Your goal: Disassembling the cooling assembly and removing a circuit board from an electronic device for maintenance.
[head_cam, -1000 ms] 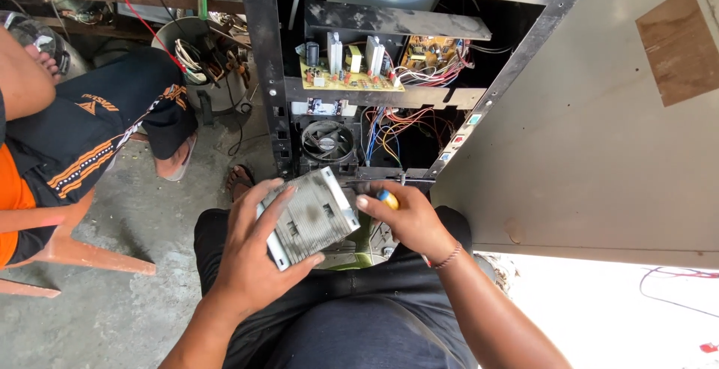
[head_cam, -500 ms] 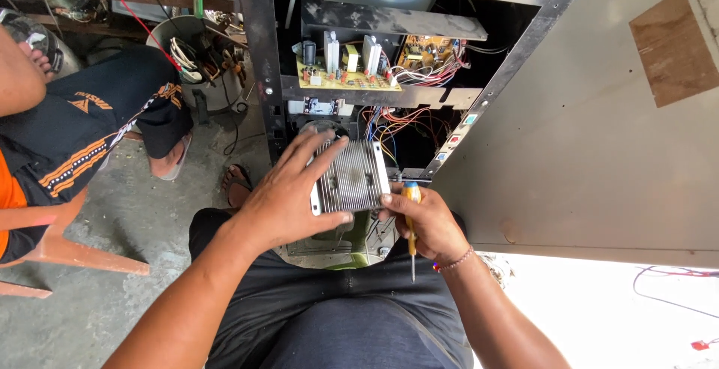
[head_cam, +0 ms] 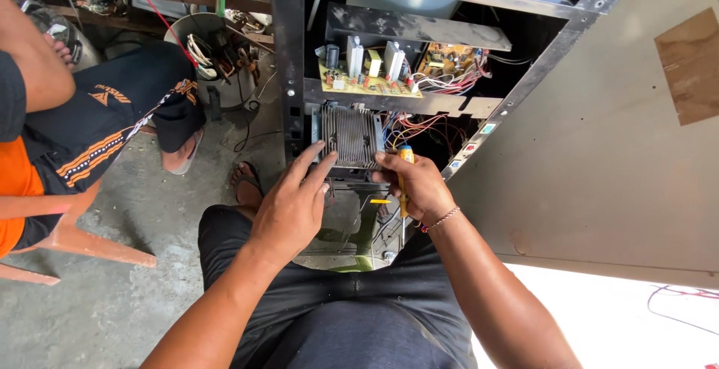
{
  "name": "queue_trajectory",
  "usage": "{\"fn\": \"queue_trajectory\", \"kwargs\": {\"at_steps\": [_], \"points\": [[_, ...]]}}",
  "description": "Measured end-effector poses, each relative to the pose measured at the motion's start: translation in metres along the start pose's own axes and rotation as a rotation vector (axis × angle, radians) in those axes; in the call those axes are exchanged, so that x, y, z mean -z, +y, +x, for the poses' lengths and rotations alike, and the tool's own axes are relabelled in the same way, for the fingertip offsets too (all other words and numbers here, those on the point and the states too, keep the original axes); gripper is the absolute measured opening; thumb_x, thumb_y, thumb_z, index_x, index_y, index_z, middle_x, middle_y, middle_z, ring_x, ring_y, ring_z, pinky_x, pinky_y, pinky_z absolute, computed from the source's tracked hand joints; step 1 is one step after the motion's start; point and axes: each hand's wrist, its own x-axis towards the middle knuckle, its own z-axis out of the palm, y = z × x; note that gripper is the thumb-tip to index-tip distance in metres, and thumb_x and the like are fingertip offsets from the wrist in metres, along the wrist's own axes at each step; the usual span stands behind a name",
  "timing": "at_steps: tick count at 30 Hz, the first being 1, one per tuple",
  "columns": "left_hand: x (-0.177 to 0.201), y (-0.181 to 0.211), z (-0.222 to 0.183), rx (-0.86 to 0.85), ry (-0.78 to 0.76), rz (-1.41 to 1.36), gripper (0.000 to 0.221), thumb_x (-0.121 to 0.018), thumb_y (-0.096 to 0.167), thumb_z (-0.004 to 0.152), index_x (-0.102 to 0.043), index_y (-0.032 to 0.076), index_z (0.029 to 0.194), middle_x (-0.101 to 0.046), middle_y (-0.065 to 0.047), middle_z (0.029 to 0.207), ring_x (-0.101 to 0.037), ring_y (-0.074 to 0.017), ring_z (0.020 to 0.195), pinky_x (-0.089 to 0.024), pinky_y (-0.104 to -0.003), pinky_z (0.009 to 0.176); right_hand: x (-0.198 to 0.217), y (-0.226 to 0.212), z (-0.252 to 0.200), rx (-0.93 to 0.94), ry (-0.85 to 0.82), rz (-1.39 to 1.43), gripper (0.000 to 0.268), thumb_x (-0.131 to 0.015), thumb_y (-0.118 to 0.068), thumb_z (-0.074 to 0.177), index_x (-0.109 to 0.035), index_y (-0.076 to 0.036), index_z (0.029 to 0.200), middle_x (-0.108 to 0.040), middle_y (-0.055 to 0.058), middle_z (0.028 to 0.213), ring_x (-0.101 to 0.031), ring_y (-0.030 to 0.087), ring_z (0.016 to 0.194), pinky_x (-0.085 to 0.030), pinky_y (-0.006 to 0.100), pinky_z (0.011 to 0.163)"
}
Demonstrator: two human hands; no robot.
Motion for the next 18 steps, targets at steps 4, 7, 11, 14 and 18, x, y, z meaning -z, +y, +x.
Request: {"fn": "queue_trajectory", "kwargs": {"at_steps": [4, 7, 11, 14, 18], "points": [[-0.003, -0.004, 0.000, 0.025, -0.032, -0.059, 0.052, -0.051, 0.003, 0.099, -0.051, 0.010, 0.150, -0.045, -0.021, 0.155, -0.053, -0.0427, 0.134, -0.056, -0.050, 0.100, -0.008, -0.005, 0.006, 0.005, 0.017, -0.010, 0.029, -0.086, -0.009, 0.080, -0.066, 0.010, 0.091, -0.069, 0.018, 0.075, -0.078, 0.029, 0.068, -0.045, 0.017, 0.037], [-0.004, -0.006, 0.002, 0.053, -0.041, -0.098, 0.052, -0.052, 0.002, 0.098, -0.051, 0.008, 0.150, -0.044, -0.022, 0.156, -0.055, -0.0434, 0.132, -0.055, -0.049, 0.100, -0.009, -0.006, 0.012, 0.013, 0.018, -0.042, 0.029, -0.087, -0.009, 0.080, -0.067, 0.009, 0.089, -0.070, 0.019, 0.075, -0.078, 0.029, 0.068, -0.045, 0.017, 0.037], [-0.009, -0.008, 0.001, 0.085, 0.016, -0.158, 0.054, -0.054, 0.003, 0.097, -0.051, 0.008, 0.150, -0.047, -0.024, 0.154, -0.055, -0.0461, 0.130, -0.056, -0.053, 0.098, -0.014, -0.011, 0.015, 0.010, 0.020, -0.076, 0.030, -0.089, -0.010, 0.079, -0.065, 0.007, 0.085, -0.068, 0.018, 0.070, -0.077, 0.029, 0.065, -0.045, 0.017, 0.037], [-0.012, -0.012, 0.000, 0.093, 0.039, -0.172, 0.053, -0.055, 0.003, 0.096, -0.052, 0.007, 0.150, -0.049, -0.025, 0.152, -0.056, -0.0462, 0.128, -0.056, -0.052, 0.098, -0.017, -0.013, 0.014, -0.002, 0.026, -0.113, 0.032, -0.091, -0.012, 0.078, -0.065, 0.006, 0.085, -0.067, 0.016, 0.068, -0.077, 0.028, 0.062, -0.045, 0.016, 0.037], [-0.007, -0.008, 0.003, 0.114, 0.040, -0.218, 0.052, -0.055, 0.001, 0.096, -0.054, 0.005, 0.148, -0.052, -0.027, 0.149, -0.057, -0.0466, 0.127, -0.055, -0.052, 0.099, -0.017, -0.012, 0.015, -0.010, 0.034, -0.132, 0.033, -0.091, -0.014, 0.078, -0.065, 0.006, 0.083, -0.067, 0.016, 0.067, -0.075, 0.026, 0.059, -0.046, 0.016, 0.035]]}}
